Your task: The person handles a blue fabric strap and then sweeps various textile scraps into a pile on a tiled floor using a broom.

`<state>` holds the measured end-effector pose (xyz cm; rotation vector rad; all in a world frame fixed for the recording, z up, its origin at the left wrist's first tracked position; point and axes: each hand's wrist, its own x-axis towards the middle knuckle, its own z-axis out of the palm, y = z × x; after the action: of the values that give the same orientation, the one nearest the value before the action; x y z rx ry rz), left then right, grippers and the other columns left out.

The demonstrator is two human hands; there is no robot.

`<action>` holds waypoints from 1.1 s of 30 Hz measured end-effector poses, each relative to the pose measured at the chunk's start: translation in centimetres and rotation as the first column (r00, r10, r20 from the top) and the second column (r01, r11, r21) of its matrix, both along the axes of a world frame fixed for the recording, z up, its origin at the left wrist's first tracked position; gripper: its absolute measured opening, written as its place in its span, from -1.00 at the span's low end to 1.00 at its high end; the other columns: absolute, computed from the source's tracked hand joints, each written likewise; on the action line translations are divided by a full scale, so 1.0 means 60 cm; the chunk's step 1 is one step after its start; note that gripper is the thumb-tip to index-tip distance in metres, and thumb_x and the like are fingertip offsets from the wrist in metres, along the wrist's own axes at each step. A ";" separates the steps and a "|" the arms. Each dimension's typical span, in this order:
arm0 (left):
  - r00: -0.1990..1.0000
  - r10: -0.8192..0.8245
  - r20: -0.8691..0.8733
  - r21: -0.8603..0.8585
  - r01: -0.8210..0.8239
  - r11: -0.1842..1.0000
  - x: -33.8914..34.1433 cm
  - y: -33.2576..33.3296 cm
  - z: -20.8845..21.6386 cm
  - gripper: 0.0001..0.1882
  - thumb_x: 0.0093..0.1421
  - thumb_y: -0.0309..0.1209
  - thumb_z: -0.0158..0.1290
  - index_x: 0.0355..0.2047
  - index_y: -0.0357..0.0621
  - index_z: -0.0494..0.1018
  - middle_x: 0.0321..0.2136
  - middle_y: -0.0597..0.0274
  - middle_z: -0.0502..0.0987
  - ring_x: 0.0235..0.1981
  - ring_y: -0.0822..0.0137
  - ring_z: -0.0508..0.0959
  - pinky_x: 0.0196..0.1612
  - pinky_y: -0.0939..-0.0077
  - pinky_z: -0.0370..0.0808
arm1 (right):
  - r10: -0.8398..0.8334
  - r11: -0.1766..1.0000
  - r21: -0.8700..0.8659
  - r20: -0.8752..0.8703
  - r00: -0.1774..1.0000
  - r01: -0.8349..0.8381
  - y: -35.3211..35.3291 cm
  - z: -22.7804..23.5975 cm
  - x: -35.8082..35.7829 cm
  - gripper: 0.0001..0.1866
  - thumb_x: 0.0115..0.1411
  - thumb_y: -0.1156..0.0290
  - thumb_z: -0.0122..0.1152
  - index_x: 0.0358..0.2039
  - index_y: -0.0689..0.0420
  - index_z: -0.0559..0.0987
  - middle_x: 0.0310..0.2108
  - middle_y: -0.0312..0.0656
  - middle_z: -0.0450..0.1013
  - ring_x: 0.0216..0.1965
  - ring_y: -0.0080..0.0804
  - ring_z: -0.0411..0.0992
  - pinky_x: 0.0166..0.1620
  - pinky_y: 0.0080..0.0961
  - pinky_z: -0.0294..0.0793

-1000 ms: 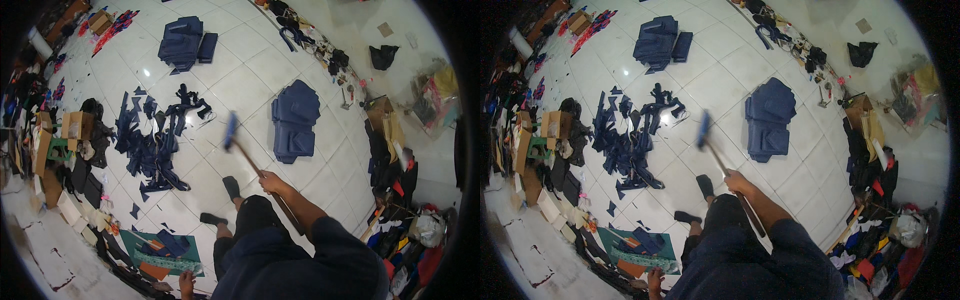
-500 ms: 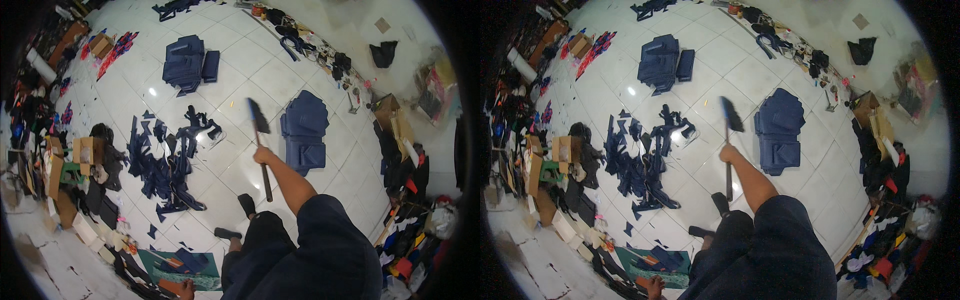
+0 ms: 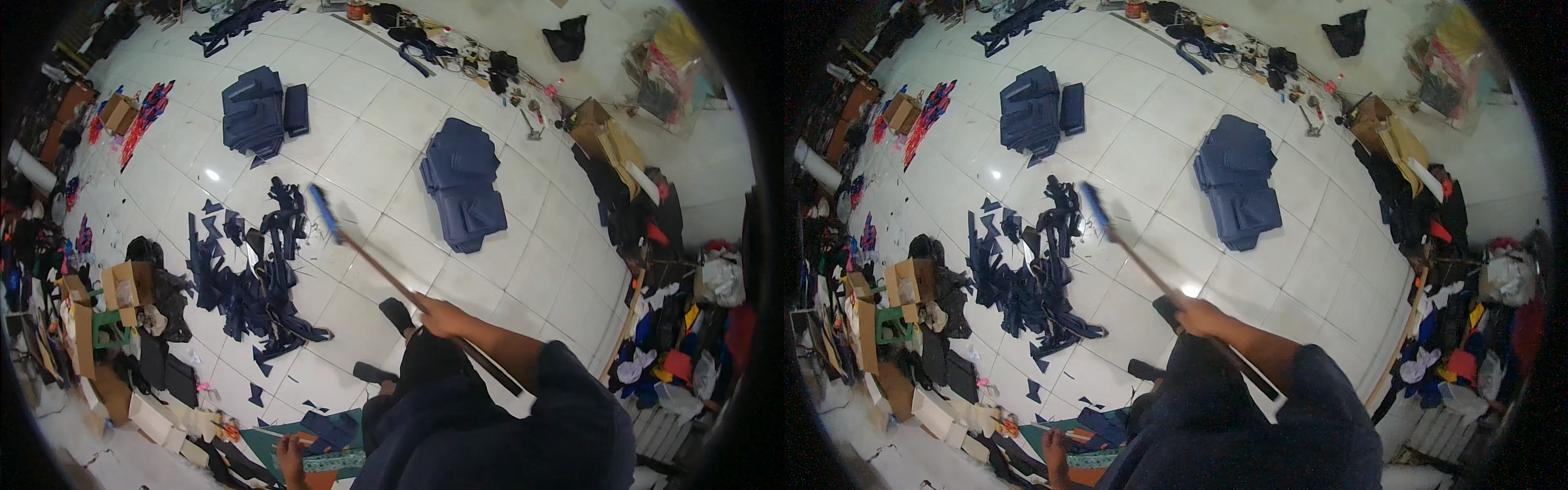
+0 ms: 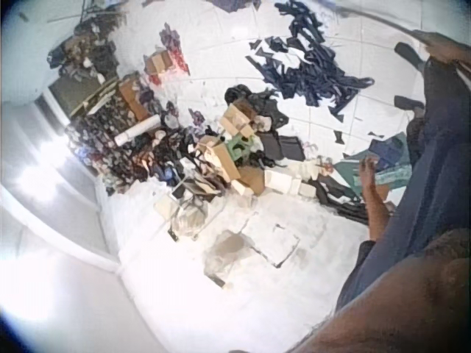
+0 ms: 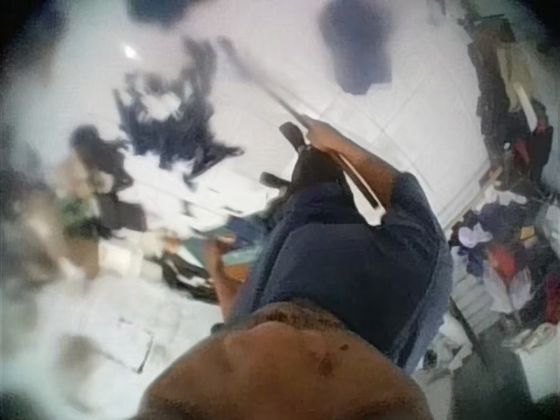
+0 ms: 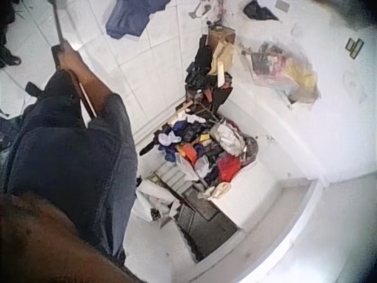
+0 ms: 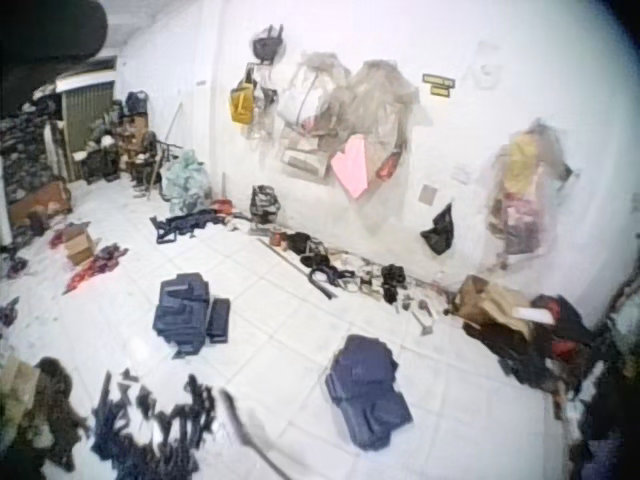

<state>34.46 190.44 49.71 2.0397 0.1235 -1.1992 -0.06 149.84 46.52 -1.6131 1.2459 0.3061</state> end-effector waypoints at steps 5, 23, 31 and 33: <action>0.988 -0.105 -0.111 0.113 0.118 0.987 0.000 0.100 -0.057 -0.73 0.18 -0.33 0.03 -0.19 -0.26 0.37 -0.47 0.27 0.41 -0.50 0.48 0.38 -0.46 0.54 0.29 | -0.012 0.998 0.039 -0.530 0.848 0.039 0.139 -0.018 -0.127 -0.28 0.08 0.39 -0.06 0.28 0.11 -0.01 -0.27 0.15 0.48 -0.21 0.04 0.48 -0.13 -0.11 0.44; 0.982 -0.145 -0.123 0.012 0.148 0.989 0.106 0.319 -0.131 -0.79 0.22 -0.31 -0.04 -0.21 -0.16 0.33 -0.52 0.32 0.36 -0.64 0.44 0.38 -0.69 0.58 0.27 | -0.481 0.866 0.055 -0.172 0.859 0.496 0.486 0.024 -0.232 -0.52 0.05 0.38 -0.03 0.03 0.16 0.33 -0.45 0.09 0.47 -0.57 -0.14 0.48 -0.47 -0.25 0.47; 0.980 -0.195 0.030 0.088 0.192 0.977 -0.064 0.252 -0.038 -0.64 0.21 -0.23 0.00 -0.11 -0.23 0.33 -0.42 0.25 0.42 -0.46 0.40 0.46 -0.48 0.51 0.38 | -0.591 0.699 0.277 -0.295 0.751 0.659 0.387 -0.124 -0.269 -0.64 -0.04 0.47 0.05 -0.24 0.46 0.39 -0.56 -0.04 0.39 -0.63 -0.31 0.38 -0.64 -0.34 0.33; 0.989 -0.151 0.001 0.150 0.149 0.977 -0.111 0.271 -0.020 -0.65 0.20 -0.25 0.02 -0.14 -0.26 0.33 -0.42 0.25 0.41 -0.47 0.41 0.44 -0.48 0.51 0.36 | -0.475 0.730 0.458 -0.191 0.859 0.506 0.369 -0.139 -0.198 -0.79 -0.02 0.47 0.07 -0.40 0.35 0.41 -0.69 -0.15 0.32 -0.72 -0.39 0.29 -0.71 -0.43 0.22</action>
<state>27.79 206.70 48.52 2.2195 0.0556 -1.3031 -11.92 172.01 38.18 -0.7943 1.4493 0.3053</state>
